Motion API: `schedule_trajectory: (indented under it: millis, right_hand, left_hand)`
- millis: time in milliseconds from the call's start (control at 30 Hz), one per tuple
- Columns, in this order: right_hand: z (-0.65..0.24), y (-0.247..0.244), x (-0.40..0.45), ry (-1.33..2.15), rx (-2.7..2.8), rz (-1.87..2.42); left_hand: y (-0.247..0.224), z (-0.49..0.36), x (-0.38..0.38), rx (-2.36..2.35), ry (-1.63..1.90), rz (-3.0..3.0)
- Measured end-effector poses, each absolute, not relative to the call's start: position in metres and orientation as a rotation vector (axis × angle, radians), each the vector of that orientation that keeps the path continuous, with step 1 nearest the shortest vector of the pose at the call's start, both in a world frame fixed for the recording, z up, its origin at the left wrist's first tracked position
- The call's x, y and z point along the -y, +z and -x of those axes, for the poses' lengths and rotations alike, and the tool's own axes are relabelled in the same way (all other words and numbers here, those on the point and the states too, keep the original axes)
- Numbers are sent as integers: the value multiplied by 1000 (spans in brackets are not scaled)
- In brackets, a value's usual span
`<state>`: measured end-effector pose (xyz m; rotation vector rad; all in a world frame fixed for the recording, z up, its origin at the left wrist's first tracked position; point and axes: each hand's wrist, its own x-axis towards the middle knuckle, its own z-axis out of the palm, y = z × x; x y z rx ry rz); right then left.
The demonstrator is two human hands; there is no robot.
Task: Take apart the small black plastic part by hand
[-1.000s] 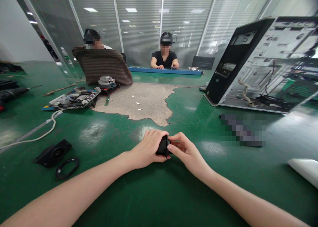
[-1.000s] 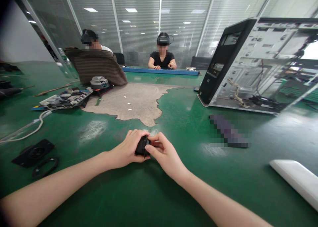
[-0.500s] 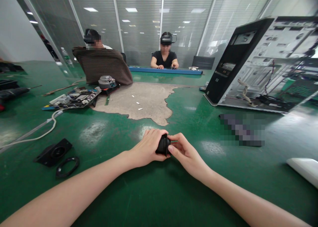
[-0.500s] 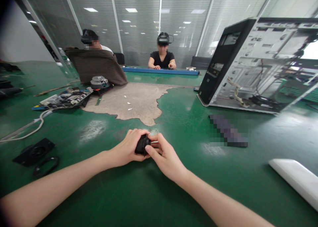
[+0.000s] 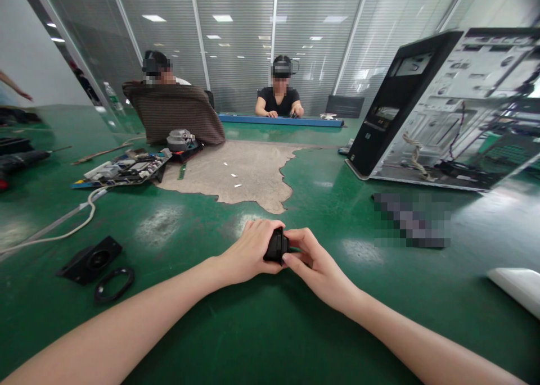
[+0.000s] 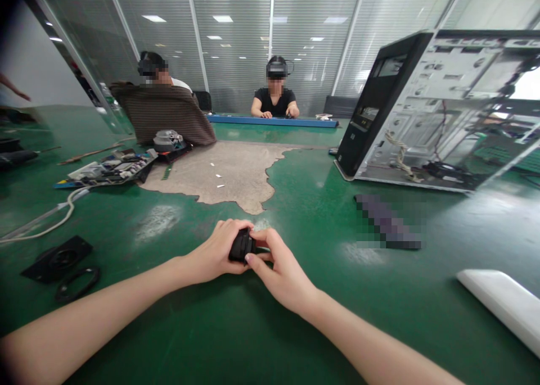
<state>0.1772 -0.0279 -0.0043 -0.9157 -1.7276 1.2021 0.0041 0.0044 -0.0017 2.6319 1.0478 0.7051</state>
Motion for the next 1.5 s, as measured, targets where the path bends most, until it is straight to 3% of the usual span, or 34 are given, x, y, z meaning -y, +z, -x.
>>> schedule_trajectory:
  millis: [1500]
  right_hand:
    - [-174, -5, 24, 1229, 1628, 977]
  left_hand:
    - [-2, -5, -4, -1039, 763, -2604]
